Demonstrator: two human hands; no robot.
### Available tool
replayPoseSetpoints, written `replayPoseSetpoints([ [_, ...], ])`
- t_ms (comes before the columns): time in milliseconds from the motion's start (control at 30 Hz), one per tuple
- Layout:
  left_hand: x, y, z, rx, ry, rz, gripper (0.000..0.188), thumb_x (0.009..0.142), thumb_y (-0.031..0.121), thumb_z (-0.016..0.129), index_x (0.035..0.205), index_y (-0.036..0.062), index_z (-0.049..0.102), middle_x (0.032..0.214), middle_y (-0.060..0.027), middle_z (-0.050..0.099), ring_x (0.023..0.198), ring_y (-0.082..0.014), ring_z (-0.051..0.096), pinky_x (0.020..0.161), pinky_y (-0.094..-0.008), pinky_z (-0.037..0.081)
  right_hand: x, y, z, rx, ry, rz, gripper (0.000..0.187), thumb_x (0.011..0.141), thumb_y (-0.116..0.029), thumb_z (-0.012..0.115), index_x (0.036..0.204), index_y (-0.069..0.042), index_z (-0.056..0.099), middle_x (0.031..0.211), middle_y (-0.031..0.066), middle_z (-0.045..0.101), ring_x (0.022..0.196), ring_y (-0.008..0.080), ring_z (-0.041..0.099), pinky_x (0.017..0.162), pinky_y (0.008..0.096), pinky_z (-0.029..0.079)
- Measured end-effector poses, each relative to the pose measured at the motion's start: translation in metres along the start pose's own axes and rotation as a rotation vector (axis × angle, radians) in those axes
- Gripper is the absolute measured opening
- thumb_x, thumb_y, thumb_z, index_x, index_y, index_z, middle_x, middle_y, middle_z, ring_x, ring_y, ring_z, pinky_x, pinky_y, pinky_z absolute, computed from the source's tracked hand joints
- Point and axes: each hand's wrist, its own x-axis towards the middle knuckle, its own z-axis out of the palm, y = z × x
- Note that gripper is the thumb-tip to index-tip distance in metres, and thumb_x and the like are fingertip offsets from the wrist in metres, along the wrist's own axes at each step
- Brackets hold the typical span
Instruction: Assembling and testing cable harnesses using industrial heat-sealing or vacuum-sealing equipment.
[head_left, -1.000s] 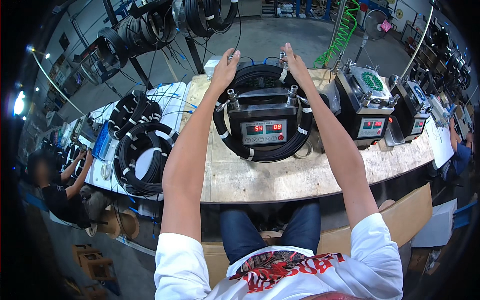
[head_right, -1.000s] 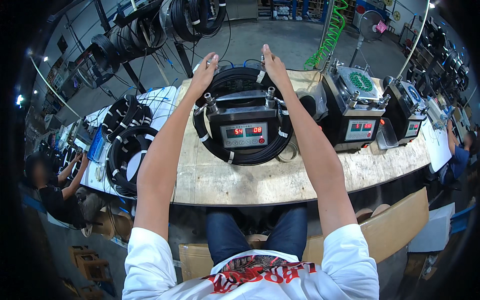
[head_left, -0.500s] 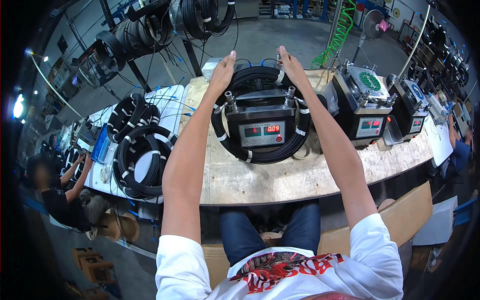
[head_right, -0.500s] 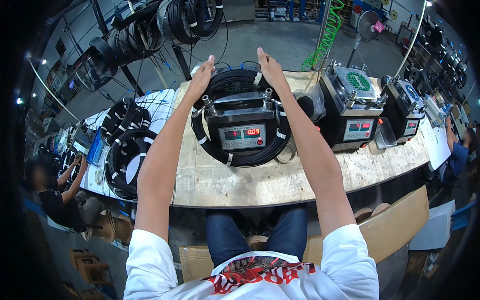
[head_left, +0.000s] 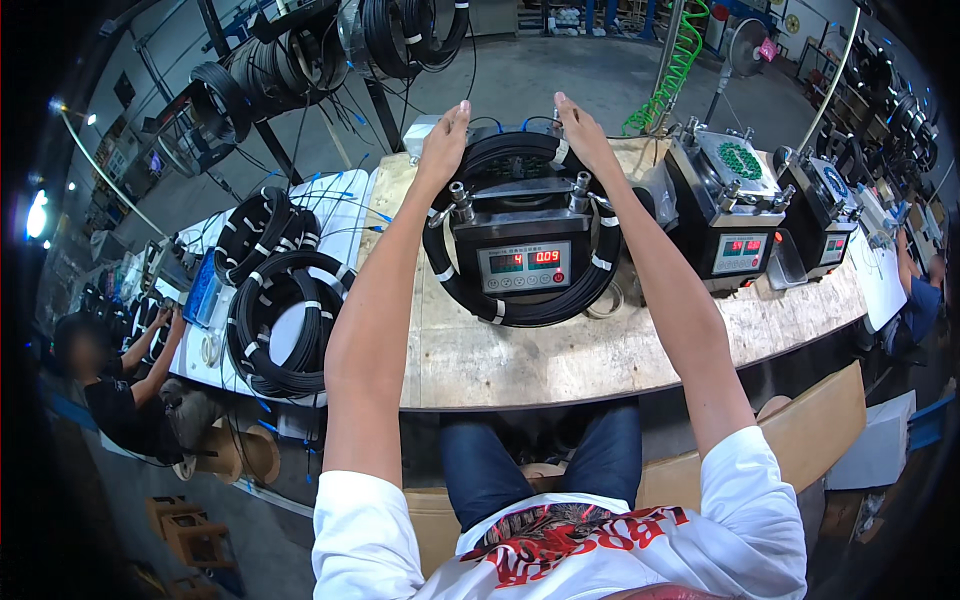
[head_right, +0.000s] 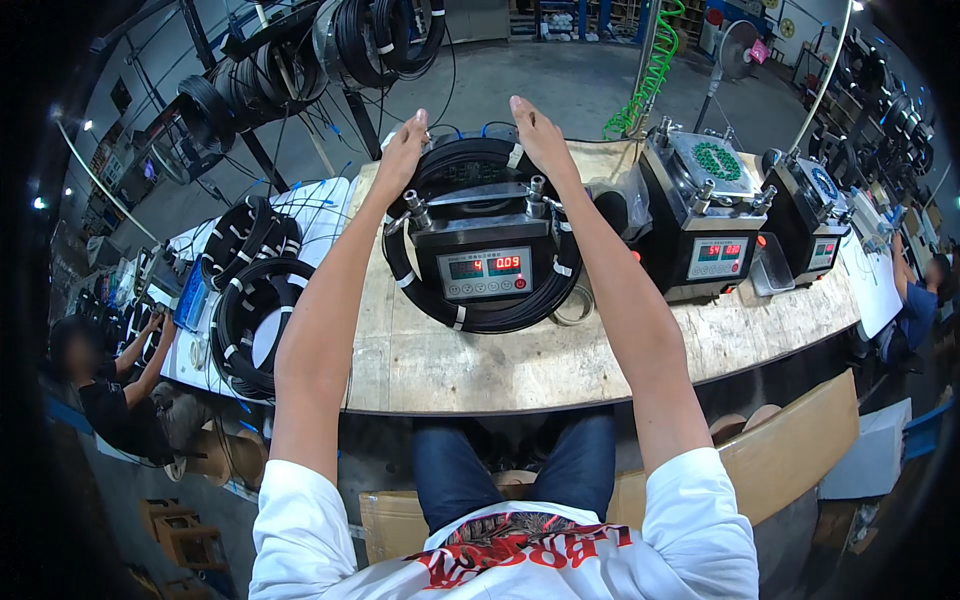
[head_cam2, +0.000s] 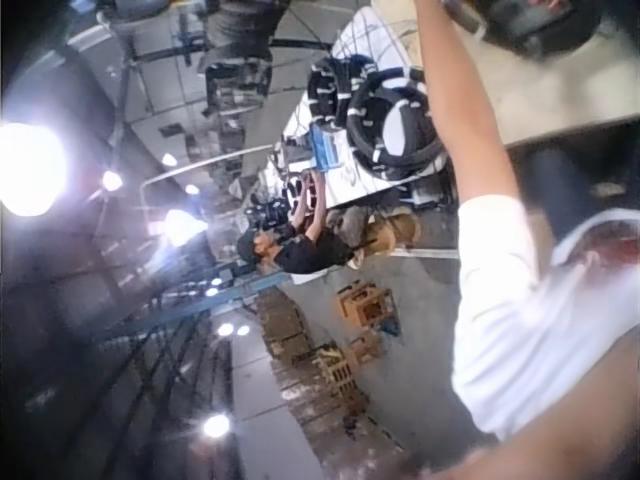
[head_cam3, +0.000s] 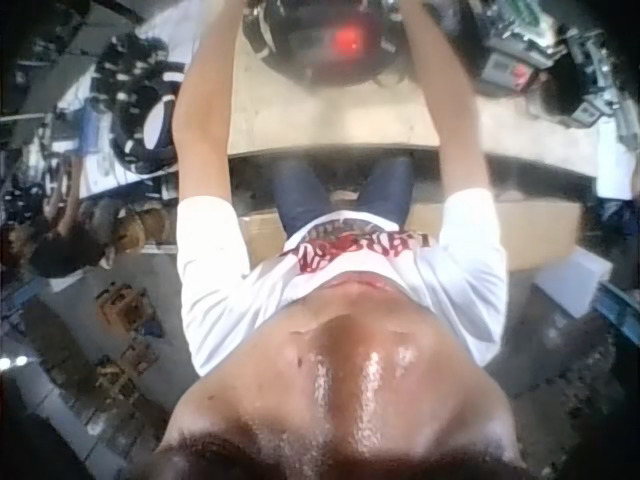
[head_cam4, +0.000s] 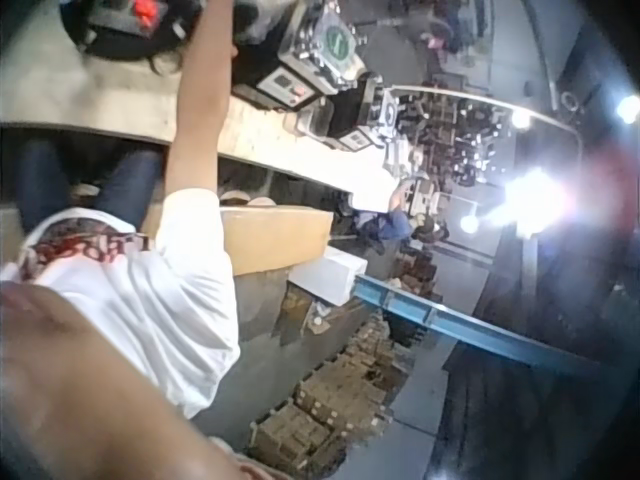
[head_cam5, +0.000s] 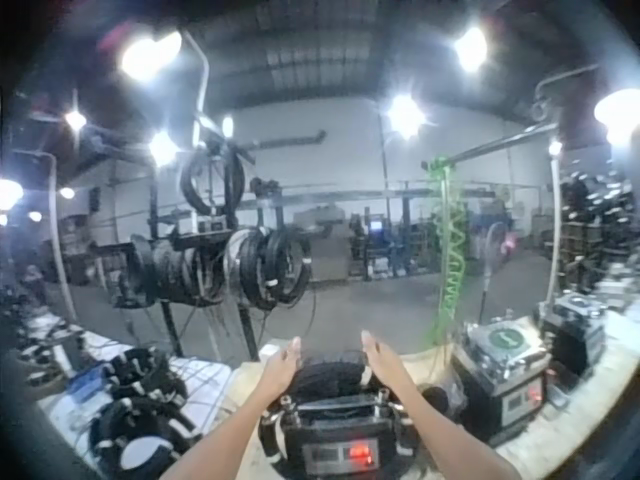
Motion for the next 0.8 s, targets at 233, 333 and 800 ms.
replayPoseSetpoints([
  [233, -0.001, 0.007, -0.001, 0.004, -0.076, -0.022, 0.078, 0.097, 0.068, 0.041, 0.136, 0.0034, 0.058, 0.129, -0.0225, 0.063, 0.127, -0.0368, 0.055, 0.108, -0.0390, 0.038, 0.011, 0.016, 0.001, 0.087, 0.017, -0.109, 0.071, 0.101, -0.059, 0.040, 0.144, -0.004, 0.049, 0.137, 0.0174, 0.059, 0.121, 0.0309, 0.056, 0.108, 0.0368, 0.039],
  [333, -0.001, 0.003, -0.005, 0.021, -0.052, -0.003, 0.077, 0.097, 0.068, 0.042, 0.137, 0.0038, 0.057, 0.128, -0.0225, 0.064, 0.126, -0.0355, 0.056, 0.107, -0.0384, 0.040, 0.006, 0.009, 0.006, 0.086, 0.014, -0.121, 0.069, 0.103, -0.056, 0.041, 0.145, -0.001, 0.048, 0.130, 0.0141, 0.063, 0.107, 0.0224, 0.063, 0.102, 0.0333, 0.042],
  [800, 0.000, 0.003, -0.002, -0.017, -0.064, -0.021, 0.079, 0.097, 0.070, 0.037, 0.135, 0.0028, 0.057, 0.119, -0.0195, 0.066, 0.117, -0.0322, 0.060, 0.102, -0.0371, 0.042, 0.007, 0.012, 0.001, 0.050, 0.001, -0.035, 0.071, 0.100, -0.063, 0.037, 0.144, -0.009, 0.051, 0.139, 0.0212, 0.057, 0.134, 0.0415, 0.048, 0.112, 0.0413, 0.036],
])
